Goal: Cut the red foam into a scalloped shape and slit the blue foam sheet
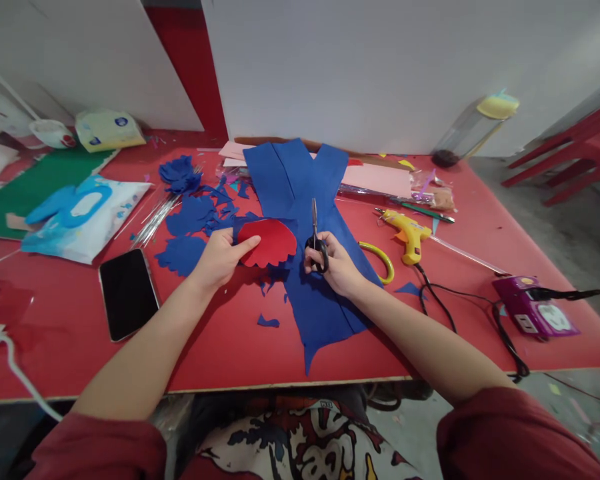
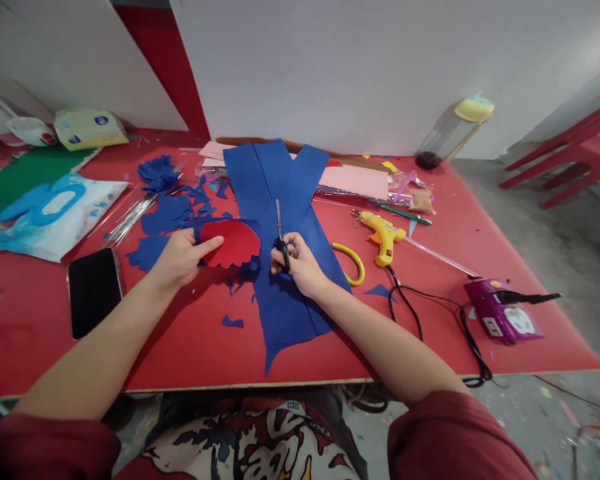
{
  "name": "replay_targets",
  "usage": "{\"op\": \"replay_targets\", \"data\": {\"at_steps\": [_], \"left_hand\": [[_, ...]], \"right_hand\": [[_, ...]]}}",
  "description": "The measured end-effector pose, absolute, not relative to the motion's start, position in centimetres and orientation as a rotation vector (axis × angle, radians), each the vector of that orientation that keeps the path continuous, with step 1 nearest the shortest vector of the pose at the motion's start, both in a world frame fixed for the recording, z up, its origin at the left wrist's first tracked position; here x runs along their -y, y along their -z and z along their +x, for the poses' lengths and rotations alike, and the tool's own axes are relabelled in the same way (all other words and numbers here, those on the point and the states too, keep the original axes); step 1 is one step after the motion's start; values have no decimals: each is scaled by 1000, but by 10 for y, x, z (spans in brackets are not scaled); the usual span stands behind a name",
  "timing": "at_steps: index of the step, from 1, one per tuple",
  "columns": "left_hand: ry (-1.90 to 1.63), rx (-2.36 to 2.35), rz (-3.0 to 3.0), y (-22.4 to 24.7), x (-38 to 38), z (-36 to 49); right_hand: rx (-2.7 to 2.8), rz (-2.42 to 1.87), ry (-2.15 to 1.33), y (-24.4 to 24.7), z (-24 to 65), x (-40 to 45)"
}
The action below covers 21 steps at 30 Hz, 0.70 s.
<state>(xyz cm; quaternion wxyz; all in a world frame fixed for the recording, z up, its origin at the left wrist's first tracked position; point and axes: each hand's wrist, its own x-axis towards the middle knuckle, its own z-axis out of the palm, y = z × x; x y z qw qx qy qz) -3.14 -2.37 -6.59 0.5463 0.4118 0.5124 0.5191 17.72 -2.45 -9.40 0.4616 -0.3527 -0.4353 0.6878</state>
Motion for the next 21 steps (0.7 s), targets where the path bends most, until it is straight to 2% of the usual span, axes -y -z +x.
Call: {"op": "replay_targets", "data": {"at_steps": [12, 21], "left_hand": [[-1280, -1328, 1345, 31, -8, -38], [-1133, -1569, 1729, 7, -14, -29]], "right_hand": [[1077, -717, -1771, 93, 180, 26], [1095, -636, -1840, 93, 180, 29]]}}
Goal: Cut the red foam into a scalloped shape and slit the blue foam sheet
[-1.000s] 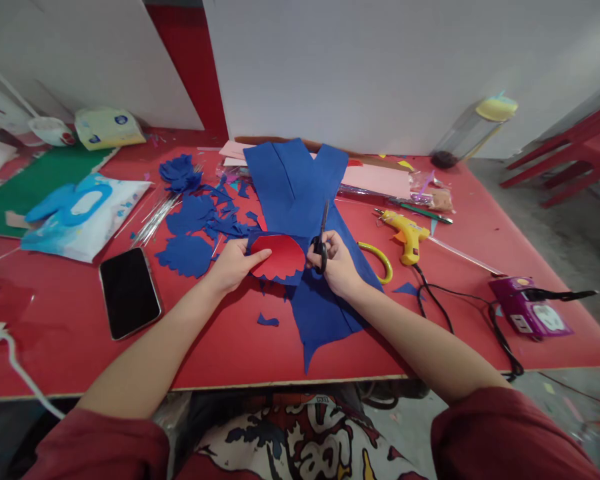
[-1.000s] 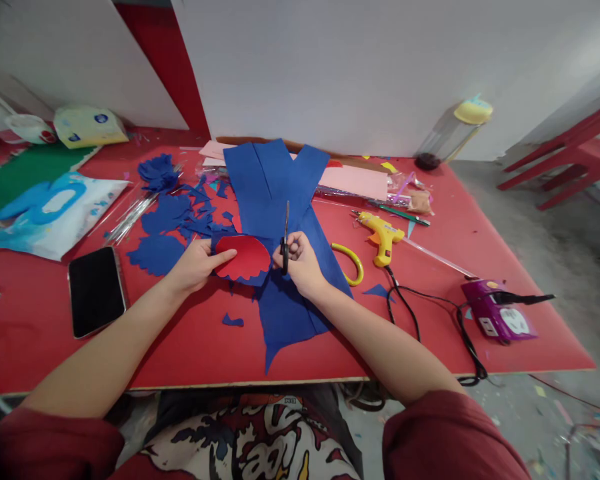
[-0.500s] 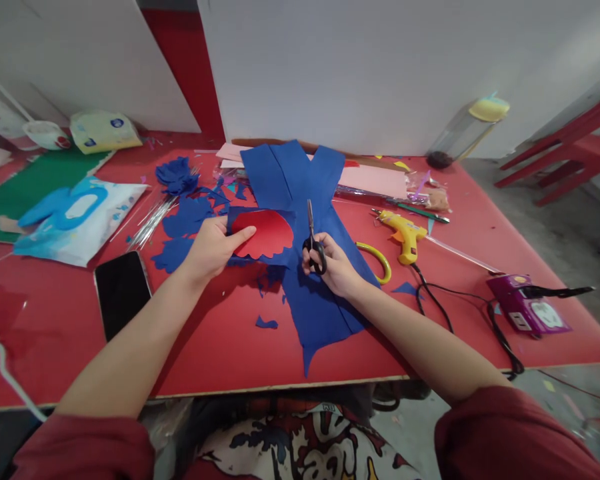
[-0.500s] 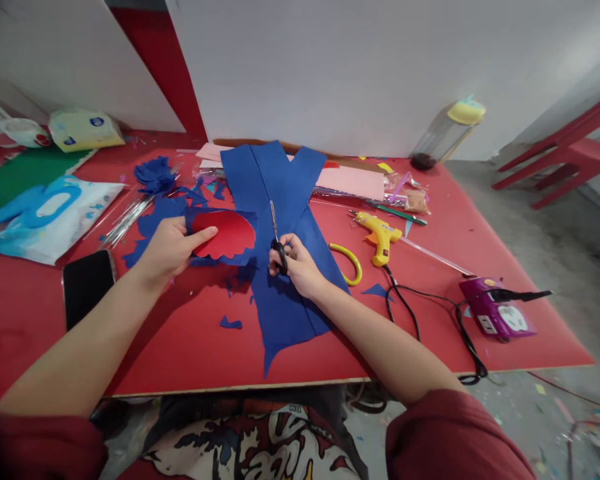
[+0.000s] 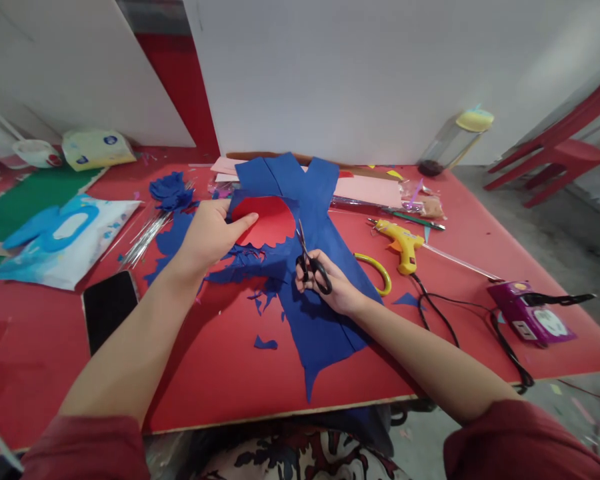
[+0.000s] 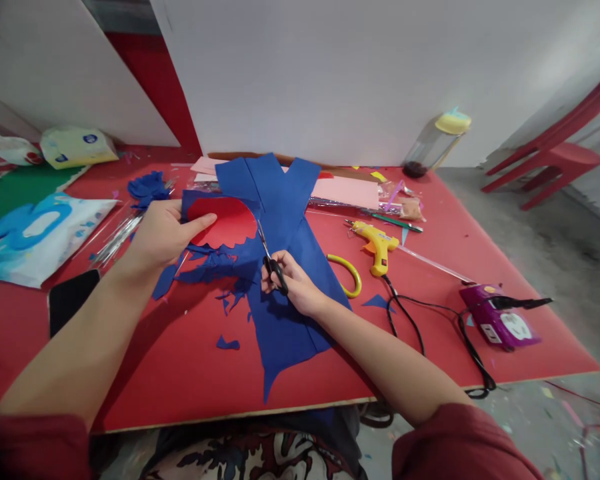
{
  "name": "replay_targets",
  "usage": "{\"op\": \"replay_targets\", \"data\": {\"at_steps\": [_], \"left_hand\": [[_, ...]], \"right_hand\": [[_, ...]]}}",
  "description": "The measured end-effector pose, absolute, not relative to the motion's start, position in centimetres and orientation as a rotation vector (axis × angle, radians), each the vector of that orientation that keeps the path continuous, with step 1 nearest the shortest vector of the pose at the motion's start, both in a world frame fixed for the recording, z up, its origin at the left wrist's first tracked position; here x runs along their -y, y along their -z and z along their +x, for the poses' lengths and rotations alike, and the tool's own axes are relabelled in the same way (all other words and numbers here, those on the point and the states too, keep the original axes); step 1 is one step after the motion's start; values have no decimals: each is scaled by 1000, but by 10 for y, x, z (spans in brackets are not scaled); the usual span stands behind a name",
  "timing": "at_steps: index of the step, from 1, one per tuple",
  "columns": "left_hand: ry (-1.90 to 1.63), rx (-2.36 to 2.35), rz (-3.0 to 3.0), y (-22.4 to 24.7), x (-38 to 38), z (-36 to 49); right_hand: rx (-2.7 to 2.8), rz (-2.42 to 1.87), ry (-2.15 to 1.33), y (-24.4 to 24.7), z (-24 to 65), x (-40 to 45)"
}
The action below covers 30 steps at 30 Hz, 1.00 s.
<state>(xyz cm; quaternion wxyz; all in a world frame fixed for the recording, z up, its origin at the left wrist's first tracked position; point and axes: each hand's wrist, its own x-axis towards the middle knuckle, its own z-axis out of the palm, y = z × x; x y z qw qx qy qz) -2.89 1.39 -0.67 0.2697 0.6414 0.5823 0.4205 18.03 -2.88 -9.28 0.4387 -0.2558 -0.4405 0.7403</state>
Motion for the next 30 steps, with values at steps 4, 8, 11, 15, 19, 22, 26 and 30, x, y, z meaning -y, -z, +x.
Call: {"op": "replay_targets", "data": {"at_steps": [4, 8, 11, 15, 19, 22, 26, 30], "left_hand": [[-1048, -1631, 1772, 7, -10, -31], [-1021, -1641, 1782, 9, -7, -35], [-1009, -1621, 1749, 9, -4, -35], [-980, -1574, 1686, 9, -1, -31], [-958, -1551, 1649, 9, 3, -26], [-907, -1582, 1666, 8, 3, -24], [-897, -1608, 1651, 10, 3, -23], [-876, -1635, 1615, 13, 2, -23]], "right_hand": [[1133, -635, -1824, 92, 179, 32], [1126, -632, -1810, 92, 179, 39], [1105, -636, -1833, 92, 180, 46], [1112, -620, -1827, 92, 184, 51], [1111, -612, -1847, 93, 186, 52], [1107, -614, -1851, 94, 186, 52], [1103, -621, -1851, 94, 185, 53], [1077, -621, -1862, 94, 185, 54]]}}
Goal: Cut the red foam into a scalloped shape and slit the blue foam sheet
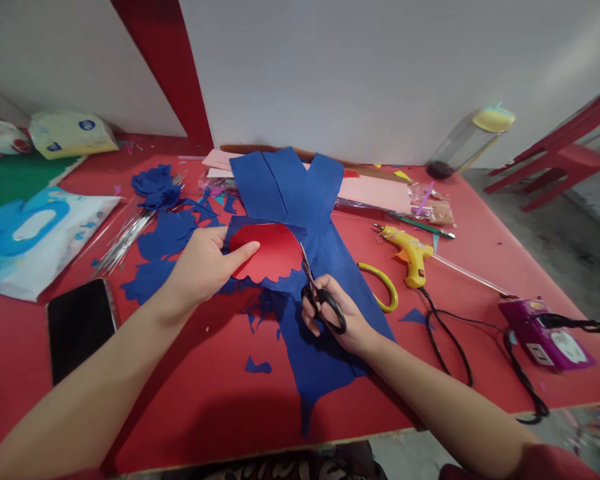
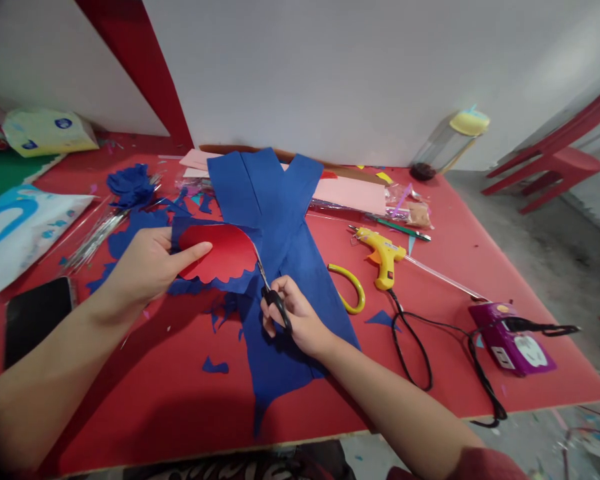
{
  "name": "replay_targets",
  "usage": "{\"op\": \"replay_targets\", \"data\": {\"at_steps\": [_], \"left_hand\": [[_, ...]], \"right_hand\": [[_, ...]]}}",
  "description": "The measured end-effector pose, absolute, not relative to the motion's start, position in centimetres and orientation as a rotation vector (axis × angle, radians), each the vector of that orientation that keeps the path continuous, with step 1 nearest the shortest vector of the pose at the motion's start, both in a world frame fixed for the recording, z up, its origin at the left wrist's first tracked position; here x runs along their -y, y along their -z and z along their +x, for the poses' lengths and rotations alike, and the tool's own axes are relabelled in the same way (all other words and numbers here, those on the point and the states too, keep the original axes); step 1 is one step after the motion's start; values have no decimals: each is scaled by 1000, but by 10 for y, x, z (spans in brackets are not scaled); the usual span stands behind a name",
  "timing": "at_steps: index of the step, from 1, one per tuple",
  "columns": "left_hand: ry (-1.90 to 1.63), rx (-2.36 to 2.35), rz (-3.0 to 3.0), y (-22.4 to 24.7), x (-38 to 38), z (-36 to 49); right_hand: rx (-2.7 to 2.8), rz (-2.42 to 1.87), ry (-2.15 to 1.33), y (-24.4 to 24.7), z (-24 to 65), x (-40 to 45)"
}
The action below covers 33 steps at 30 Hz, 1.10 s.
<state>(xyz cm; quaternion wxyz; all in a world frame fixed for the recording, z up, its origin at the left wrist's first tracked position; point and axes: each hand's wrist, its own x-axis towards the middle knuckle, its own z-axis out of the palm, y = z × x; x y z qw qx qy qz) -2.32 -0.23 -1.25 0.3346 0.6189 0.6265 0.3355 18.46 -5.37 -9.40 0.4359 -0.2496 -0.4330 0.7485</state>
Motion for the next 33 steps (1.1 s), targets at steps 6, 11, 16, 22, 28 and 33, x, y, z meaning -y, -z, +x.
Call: {"op": "replay_targets", "data": {"at_steps": [6, 11, 16, 22, 28, 33], "left_hand": [[-949, -1542, 1556, 16, 4, -19], [-1005, -1474, 1488, 22, 6, -16], [-1021, -1492, 1482, 24, 7, -15], [-1034, -1508, 1472, 26, 6, -14], [-1002, -1475, 1443, 26, 6, -13], [-979, -1480, 1451, 25, 6, -13]], "right_hand": [[1049, -647, -1853, 91, 184, 56], [1022, -679, -1845, 88, 183, 57], [1007, -680, -1845, 91, 182, 57], [982, -682, -1847, 91, 181, 57], [1000, -672, -1859, 88, 182, 56], [1027, -659, -1864, 87, 183, 56]]}}
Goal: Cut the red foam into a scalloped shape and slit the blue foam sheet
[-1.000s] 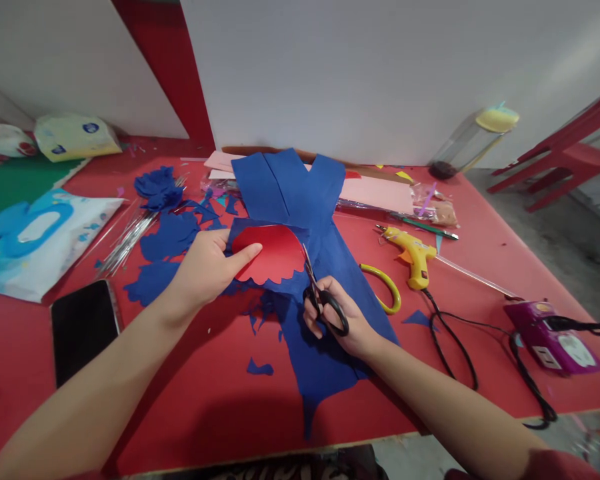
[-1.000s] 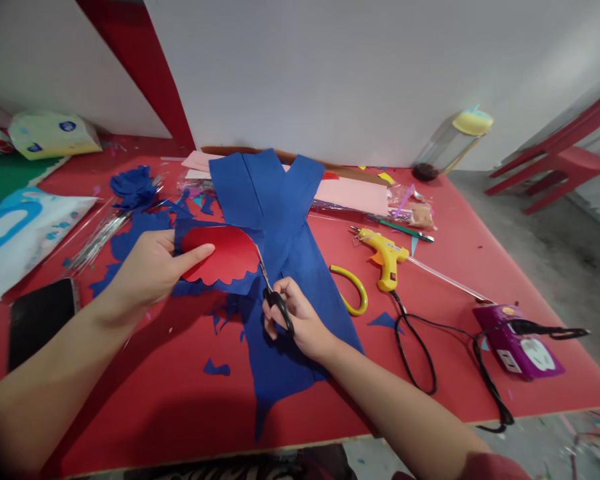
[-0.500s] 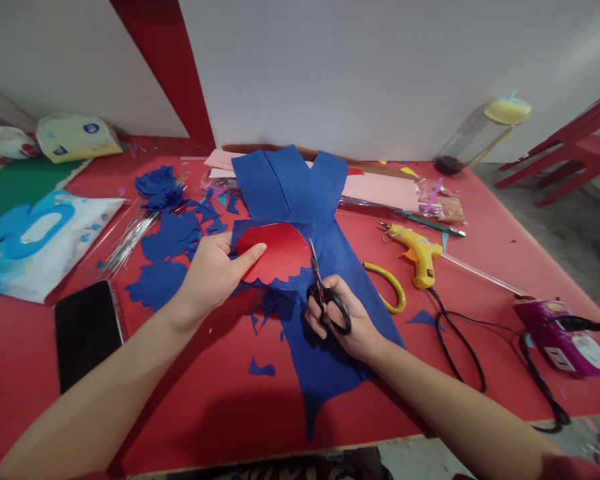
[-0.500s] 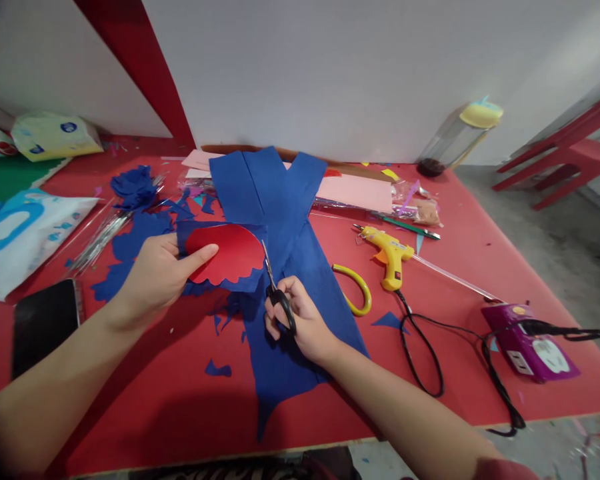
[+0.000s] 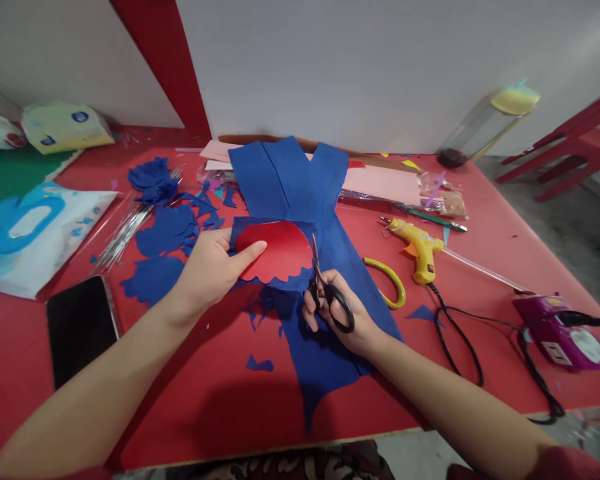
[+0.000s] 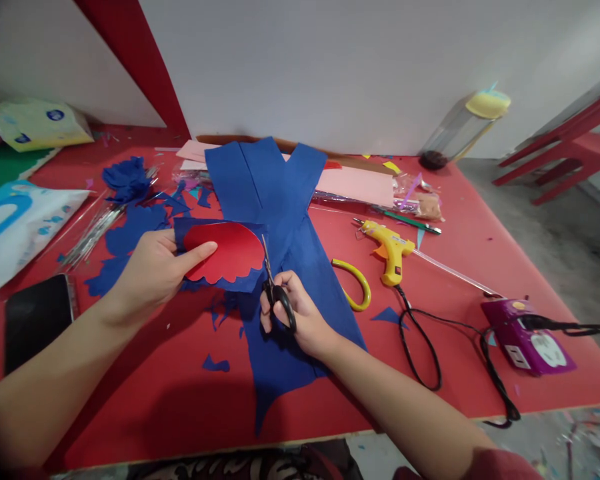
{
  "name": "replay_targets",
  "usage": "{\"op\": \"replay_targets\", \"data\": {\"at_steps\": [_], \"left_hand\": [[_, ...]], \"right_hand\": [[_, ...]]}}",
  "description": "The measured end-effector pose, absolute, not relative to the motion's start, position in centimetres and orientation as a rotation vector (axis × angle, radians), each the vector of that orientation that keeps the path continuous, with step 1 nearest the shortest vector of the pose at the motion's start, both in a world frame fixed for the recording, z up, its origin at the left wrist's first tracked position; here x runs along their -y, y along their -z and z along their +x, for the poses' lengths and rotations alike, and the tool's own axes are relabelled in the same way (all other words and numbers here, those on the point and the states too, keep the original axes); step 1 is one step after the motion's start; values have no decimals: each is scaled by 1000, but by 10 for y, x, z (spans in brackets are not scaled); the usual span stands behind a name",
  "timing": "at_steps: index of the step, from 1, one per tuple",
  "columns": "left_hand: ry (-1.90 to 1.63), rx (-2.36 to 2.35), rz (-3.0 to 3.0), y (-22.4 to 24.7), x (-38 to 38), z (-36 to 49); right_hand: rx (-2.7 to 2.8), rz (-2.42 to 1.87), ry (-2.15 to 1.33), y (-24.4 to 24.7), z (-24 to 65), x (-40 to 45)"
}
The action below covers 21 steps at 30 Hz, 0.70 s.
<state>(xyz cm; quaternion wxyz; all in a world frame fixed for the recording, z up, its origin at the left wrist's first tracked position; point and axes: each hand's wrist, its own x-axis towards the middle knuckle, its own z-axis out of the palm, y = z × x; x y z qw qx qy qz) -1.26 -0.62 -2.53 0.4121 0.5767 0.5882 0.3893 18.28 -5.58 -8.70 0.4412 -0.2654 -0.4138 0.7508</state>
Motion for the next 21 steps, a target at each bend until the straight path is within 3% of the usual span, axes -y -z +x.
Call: {"op": "replay_targets", "data": {"at_steps": [21], "left_hand": [[-1013, -1551, 1402, 25, 9, -8]], "right_hand": [[1012, -674, -1859, 88, 182, 57]]}}
